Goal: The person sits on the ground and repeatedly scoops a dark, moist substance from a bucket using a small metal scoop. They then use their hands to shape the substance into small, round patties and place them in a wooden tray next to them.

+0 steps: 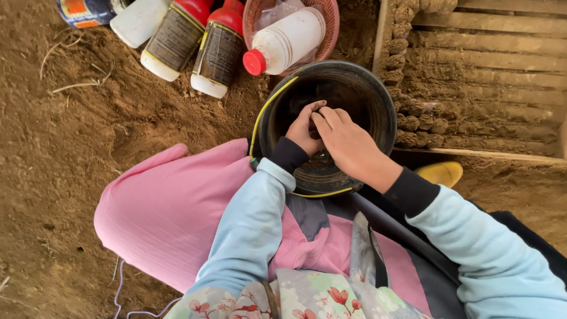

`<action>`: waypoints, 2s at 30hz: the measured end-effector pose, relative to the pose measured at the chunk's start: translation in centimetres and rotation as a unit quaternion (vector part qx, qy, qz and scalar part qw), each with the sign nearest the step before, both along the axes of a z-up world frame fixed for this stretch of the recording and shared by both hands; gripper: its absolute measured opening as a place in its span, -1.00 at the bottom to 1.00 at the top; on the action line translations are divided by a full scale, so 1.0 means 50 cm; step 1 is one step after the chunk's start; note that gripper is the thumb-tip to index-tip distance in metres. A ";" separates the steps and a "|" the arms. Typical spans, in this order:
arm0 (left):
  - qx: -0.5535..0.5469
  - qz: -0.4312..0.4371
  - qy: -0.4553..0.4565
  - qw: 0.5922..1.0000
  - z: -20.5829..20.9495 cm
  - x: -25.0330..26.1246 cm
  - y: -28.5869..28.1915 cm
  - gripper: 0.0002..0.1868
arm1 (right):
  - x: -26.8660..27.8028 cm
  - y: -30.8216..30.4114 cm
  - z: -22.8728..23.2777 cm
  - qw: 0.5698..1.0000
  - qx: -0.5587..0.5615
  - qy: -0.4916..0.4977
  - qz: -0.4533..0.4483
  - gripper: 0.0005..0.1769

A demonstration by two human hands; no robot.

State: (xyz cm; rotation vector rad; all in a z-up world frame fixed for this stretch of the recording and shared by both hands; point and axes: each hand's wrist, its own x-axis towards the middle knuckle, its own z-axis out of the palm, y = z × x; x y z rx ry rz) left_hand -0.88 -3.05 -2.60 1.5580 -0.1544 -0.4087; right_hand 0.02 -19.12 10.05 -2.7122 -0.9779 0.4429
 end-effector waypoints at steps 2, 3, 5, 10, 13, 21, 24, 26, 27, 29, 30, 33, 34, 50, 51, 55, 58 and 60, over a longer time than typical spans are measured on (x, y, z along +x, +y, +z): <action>-0.015 -0.004 0.026 1.000 -0.010 0.002 -0.002 -0.14 | -0.005 -0.003 -0.023 0.999 -0.004 -0.037 -0.003 -0.18; -0.031 -0.002 0.052 0.998 -0.015 0.004 -0.003 -0.13 | -0.007 -0.004 -0.035 0.997 -0.009 -0.074 -0.001 -0.20; -0.126 0.040 0.217 0.967 0.086 0.033 -0.003 -0.25 | -0.019 -0.009 -0.057 0.995 -0.001 -0.101 -0.017 -0.28; -0.111 0.009 0.284 0.952 0.073 0.048 -0.008 -0.25 | -0.047 -0.019 -0.095 0.984 -0.003 -0.169 -0.048 -0.40; -0.184 0.064 0.378 0.905 0.115 0.058 -0.014 -0.30 | -0.043 -0.021 -0.080 0.995 -0.022 -0.081 -0.056 -0.39; -0.142 0.000 0.380 0.914 0.040 0.045 -0.019 -0.05 | -0.009 -0.064 -0.007 0.999 -0.010 -0.044 -0.015 -0.77; -0.059 -0.068 0.292 0.952 -0.018 0.031 -0.019 -0.03 | -0.001 -0.092 0.043 0.999 0.000 -0.034 -0.021 -0.73; -0.056 -0.072 0.276 0.957 -0.006 0.032 -0.024 -0.08 | 0.031 -0.133 0.042 0.998 0.043 0.035 -0.028 -0.75; -0.055 -0.071 0.259 0.962 0.000 0.032 -0.029 -0.12 | 0.045 -0.156 0.042 0.990 0.087 0.102 -0.031 -0.77; -0.044 -0.087 0.252 0.963 -0.004 0.032 -0.029 -0.16 | 0.066 -0.226 0.084 0.988 0.068 0.133 -0.045 -0.79; -0.031 -0.096 0.244 0.965 -0.006 0.033 -0.029 -0.20 | 0.076 -0.261 0.105 0.984 0.052 0.162 -0.052 -0.80; -0.006 -0.105 0.236 0.966 -0.011 0.034 -0.040 -0.25 | 0.074 -0.387 0.118 0.985 -0.084 0.142 -0.044 -0.75; -0.006 -0.112 0.239 0.965 -0.002 0.037 -0.048 -0.25 | 0.059 -0.432 0.095 0.984 -0.084 0.146 -0.051 -0.75; 0.091 -0.081 0.199 0.972 -0.008 0.067 -0.106 -0.39 | -0.094 -0.687 -0.377 0.931 -0.057 0.198 -0.303 -0.78; 0.093 -0.066 0.194 0.974 -0.012 0.064 -0.104 -0.39 | -0.099 -0.687 -0.390 0.935 -0.051 0.189 -0.297 -0.77; 0.101 -0.057 0.188 0.975 -0.014 0.061 -0.108 -0.41 | -0.109 -0.659 -0.380 0.931 -0.033 0.218 -0.291 -0.66; 0.099 -0.060 0.185 0.976 -0.011 0.060 -0.118 -0.43 | -0.104 -0.646 -0.377 0.901 0.002 0.284 -0.327 -0.46; 0.108 -0.063 0.187 0.974 -0.005 0.061 -0.124 -0.43 | -0.108 -0.649 -0.405 0.877 0.019 0.330 -0.348 -0.35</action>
